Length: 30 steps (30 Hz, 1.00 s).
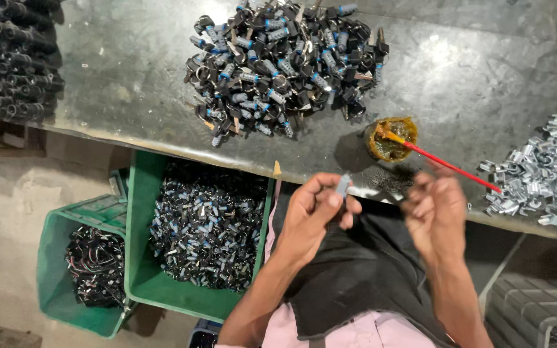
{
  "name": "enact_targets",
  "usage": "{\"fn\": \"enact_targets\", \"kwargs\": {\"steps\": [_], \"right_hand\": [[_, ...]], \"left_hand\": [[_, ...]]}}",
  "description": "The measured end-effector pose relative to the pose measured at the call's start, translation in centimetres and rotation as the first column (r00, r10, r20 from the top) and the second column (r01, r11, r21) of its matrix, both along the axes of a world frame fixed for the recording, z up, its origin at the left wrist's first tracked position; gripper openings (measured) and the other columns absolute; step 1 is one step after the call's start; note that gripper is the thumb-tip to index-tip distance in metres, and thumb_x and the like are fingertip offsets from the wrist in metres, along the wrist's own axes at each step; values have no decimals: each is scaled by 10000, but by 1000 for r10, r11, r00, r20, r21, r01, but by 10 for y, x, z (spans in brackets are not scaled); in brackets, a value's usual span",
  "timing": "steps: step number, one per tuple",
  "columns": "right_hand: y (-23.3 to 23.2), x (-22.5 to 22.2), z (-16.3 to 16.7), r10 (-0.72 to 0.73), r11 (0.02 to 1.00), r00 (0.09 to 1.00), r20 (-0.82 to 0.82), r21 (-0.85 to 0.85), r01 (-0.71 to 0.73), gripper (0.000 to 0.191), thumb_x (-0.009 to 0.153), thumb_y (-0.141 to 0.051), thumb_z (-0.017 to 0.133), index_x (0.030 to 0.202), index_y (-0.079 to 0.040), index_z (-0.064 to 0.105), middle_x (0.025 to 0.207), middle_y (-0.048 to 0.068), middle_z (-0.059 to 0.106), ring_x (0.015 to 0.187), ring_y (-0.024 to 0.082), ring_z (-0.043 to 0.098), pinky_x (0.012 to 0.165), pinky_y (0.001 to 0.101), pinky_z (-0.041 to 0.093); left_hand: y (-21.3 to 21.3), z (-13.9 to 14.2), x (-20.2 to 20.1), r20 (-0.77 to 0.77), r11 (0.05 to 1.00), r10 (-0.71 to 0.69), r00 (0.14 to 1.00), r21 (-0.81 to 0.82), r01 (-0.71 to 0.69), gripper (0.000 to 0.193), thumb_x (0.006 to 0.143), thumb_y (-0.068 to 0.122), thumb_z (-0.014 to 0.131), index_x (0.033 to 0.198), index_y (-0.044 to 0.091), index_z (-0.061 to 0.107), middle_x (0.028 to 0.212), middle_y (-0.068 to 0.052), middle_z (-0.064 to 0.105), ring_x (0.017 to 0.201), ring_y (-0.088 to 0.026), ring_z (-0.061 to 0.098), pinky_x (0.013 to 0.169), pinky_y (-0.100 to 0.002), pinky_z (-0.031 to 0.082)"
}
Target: The person repeatedly picks small cylindrical electronic components from a pile on a metal table, applies a yellow paste to them using a red-handled brush, and then places them into a green bin. The person handles the components one at a time throughout the clip.
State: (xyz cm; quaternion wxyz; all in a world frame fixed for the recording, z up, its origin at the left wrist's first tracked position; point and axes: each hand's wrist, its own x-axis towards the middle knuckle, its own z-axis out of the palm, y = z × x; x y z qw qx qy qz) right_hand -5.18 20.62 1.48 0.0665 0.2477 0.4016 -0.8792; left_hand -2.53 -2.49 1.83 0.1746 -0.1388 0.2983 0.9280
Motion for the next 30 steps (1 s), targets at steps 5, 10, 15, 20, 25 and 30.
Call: {"fn": "enact_targets", "kwargs": {"steps": [5,10,15,20,25,30], "right_hand": [[15,-13,27,24,712,950,-311,673,202,136,1155,-40,679,1246,59,658,960,139,705,789,185,713,679,250,601],[13,-4,55,173,477,925,-338,850,221,135,1157,-7,656,1217,114,653,956,174,710,839,211,735,765,281,617],[14,2,48,19,811,921,-388,545,213,142,1184,-31,685,1167,106,652,928,165,692,787,210,698,741,291,590],[9,3,26,70,740,909,-411,633,229,166,1174,-46,702,1172,108,641,960,172,692,828,223,699,795,319,605],[18,4,26,36,828,905,-423,520,210,143,1176,-37,678,1147,96,632,965,168,685,833,205,689,787,313,603],[11,-6,27,79,756,910,-408,619,212,172,1190,-63,685,1174,103,641,975,176,685,834,224,705,790,335,612]], "left_hand": [[16,-21,-25,65,998,25,998,59,-29,273,1025,164,693,1247,51,580,995,-81,694,820,-125,622,771,-291,538],[23,-31,-39,188,969,8,982,241,-54,242,1020,232,696,1189,100,582,931,-52,683,775,-133,621,745,-315,549],[25,-34,-38,203,952,-6,979,300,-56,227,1033,239,689,1177,86,601,916,-43,680,768,-125,609,759,-320,537],[29,-30,-33,190,944,-38,981,329,-27,202,1030,241,688,1163,103,624,890,-38,668,732,-120,594,745,-322,525],[27,-26,-32,183,929,-15,983,365,-54,198,1041,245,682,1163,99,625,890,-42,658,733,-121,587,748,-319,521],[29,-31,-32,184,945,-10,983,324,-51,193,1042,240,681,1159,95,633,882,-45,655,727,-117,583,743,-321,521]]}}
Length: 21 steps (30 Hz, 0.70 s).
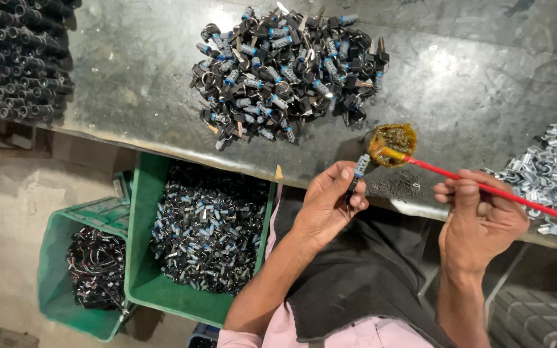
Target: The person repeatedly picks small cylindrical electronic components from a pile on a metal table, applies a yellow paste to them using a red-handled brush, and then places them into a green bin. The person handles the components one at a time throughout the clip.
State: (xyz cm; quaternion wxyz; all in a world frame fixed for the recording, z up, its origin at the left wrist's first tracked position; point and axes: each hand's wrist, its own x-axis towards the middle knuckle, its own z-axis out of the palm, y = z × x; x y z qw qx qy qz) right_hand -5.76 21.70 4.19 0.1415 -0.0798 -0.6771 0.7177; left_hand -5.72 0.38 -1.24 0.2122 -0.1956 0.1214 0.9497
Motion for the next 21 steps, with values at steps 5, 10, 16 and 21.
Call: {"fn": "enact_targets", "kwargs": {"steps": [5,10,16,21], "right_hand": [[-1,-17,21,57,922,931,361,339,-188,291,1137,-200,573,1209,53,696,976,79,739,832,151,738,755,282,617],[-20,-6,24,298,623,754,585,479,-618,246,927,-203,706,1125,-71,769,870,33,722,669,149,622,612,289,508],[-76,0,-9,405,394,834,374,752,-529,399,878,-278,764,1266,-190,729,879,52,613,774,247,600,680,379,511],[-89,-8,-19,393,237,839,376,840,-488,493,809,-283,799,1283,-197,697,925,50,601,863,277,610,670,418,516]], "left_hand": [[-15,8,11,-48,998,13,999,62,-10,245,1048,225,691,1219,80,593,872,-48,639,740,-134,575,749,-316,491],[-98,13,44,-275,963,-116,954,-266,40,427,1036,283,724,1359,37,590,891,-36,581,811,-134,559,734,-304,443],[-156,26,54,-18,-214,-574,819,-962,-171,301,899,293,703,1128,99,723,1031,-71,702,924,-313,688,796,-433,539],[-110,43,-5,-19,-416,-364,931,-891,-181,284,961,353,685,1040,81,707,890,-127,735,788,-355,719,691,-453,553]]}}
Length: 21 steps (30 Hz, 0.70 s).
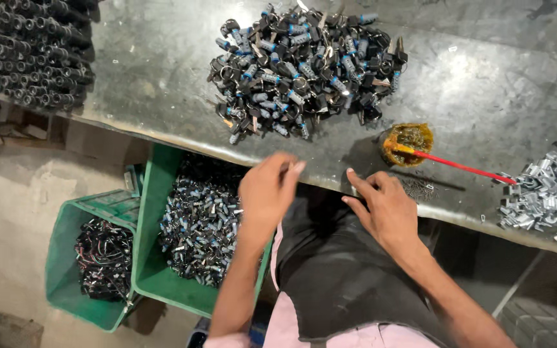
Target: The person repeatedly picks small cylindrical electronic components from a pile on a metal table, applies a yellow paste to them using a red-handled brush, and then places them into a green bin. The person handles the components one at a time throughout the clip.
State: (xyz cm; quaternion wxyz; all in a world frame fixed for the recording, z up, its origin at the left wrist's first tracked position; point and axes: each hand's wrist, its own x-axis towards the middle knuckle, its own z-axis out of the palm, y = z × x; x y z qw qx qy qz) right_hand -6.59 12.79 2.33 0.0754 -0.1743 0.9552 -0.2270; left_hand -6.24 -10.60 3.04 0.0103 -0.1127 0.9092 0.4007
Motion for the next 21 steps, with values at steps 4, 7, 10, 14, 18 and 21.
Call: {"fn": "enact_targets", "kwargs": {"steps": [4,7,10,14,18,21], "right_hand": [[2,7,-7,-4,1000,1000,-10,-21,4,371,823,-237,791,1180,-180,707,928,48,587,871,272,621,685,416,517],[3,14,-9,-76,992,996,41,-97,80,197,862,-179,773,1054,-162,729,888,46,593,805,242,630,659,389,512],[4,20,-3,-143,958,985,101,-236,163,143,834,-163,781,969,-127,749,804,42,601,702,194,609,613,344,496],[6,23,8,-207,883,946,250,-369,291,125,823,-163,784,927,-95,773,750,30,614,618,140,553,537,311,443],[10,23,9,-196,894,947,256,-350,280,111,876,-156,744,892,-49,725,737,40,563,578,143,485,542,295,414],[14,25,3,-177,879,943,283,-386,281,128,931,-142,685,883,-24,668,748,41,534,593,137,455,553,291,395]], "left_hand": [[37,-38,-46,52,953,162,985,-265,-143,378,958,424,696,1025,57,630,812,-165,718,742,-405,690,639,-527,508],[42,-58,-49,-116,958,186,976,-201,-207,291,978,364,652,985,75,616,857,-149,723,763,-395,697,647,-525,509],[41,-59,-43,-246,968,175,953,-132,-212,312,952,361,664,1003,57,609,851,-172,696,750,-400,691,643,-517,518],[43,-55,-53,-117,945,275,954,-148,-291,466,882,447,753,966,17,596,809,-193,702,722,-435,681,631,-547,505],[45,-61,-61,-115,937,278,954,-185,-295,325,935,363,701,948,48,622,852,-172,730,750,-420,695,649,-550,506],[46,-65,-61,-206,946,261,943,-142,-292,332,918,347,701,978,32,612,862,-181,723,755,-422,693,639,-541,515]]}}
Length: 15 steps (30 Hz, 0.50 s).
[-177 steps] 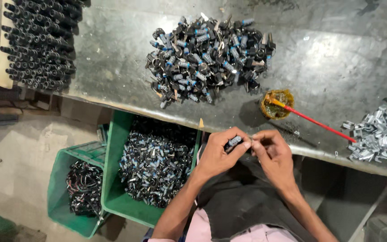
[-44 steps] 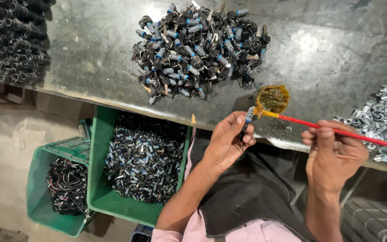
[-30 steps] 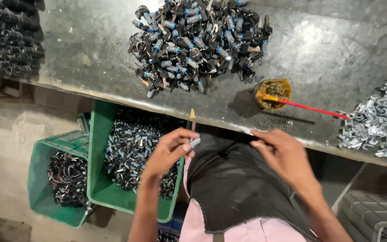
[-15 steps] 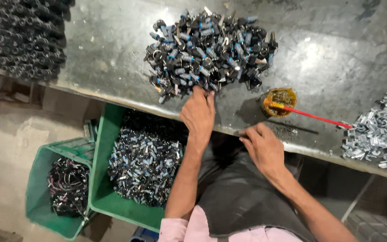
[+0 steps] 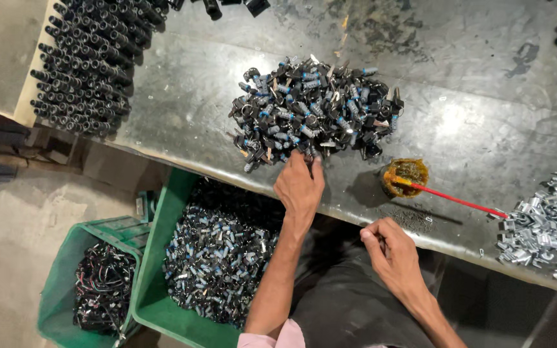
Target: The person repeatedly picks small cylindrical electronic components from a pile on a metal table, applies a yellow paste to them using a red-handled brush, and then places them into a green bin. The person handles the components one at a time throughout the clip.
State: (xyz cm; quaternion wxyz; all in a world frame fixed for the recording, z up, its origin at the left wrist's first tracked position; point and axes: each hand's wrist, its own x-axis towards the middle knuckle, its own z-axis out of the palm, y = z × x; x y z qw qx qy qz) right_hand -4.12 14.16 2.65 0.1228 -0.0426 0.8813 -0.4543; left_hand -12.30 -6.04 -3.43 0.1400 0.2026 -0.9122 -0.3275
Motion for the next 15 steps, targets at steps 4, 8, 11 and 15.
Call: {"fn": "enact_targets", "kwargs": {"steps": [4,8,11,15], "right_hand": [[4,3,-10,-7,992,999,44,-129,13,124,965,-129,620,904,-21,610,800,10,556,639,94,454,549,267,393],[7,6,-14,-70,989,974,215,-112,96,117,965,-149,631,933,-38,610,727,8,516,603,83,391,526,262,347],[8,6,-9,-55,988,964,261,-128,91,96,942,-138,657,947,-47,631,722,-11,519,601,78,376,526,247,336],[9,2,4,63,981,975,211,-195,-21,96,887,-113,707,963,-56,697,778,-25,593,660,59,495,558,230,411]], "left_hand": [[2,0,-5,100,995,96,990,-14,-95,451,866,410,757,994,4,610,802,-206,705,711,-443,679,635,-562,500],[3,1,-6,59,997,75,995,22,-77,329,877,325,707,983,28,611,816,-180,708,721,-419,687,648,-542,508],[3,3,10,-8,1000,11,1000,-11,-11,253,864,263,691,966,47,609,886,-176,694,777,-403,676,672,-522,514],[0,9,35,-24,999,-46,999,-7,46,199,868,195,689,968,53,592,927,-154,655,867,-362,653,714,-481,513]]}}
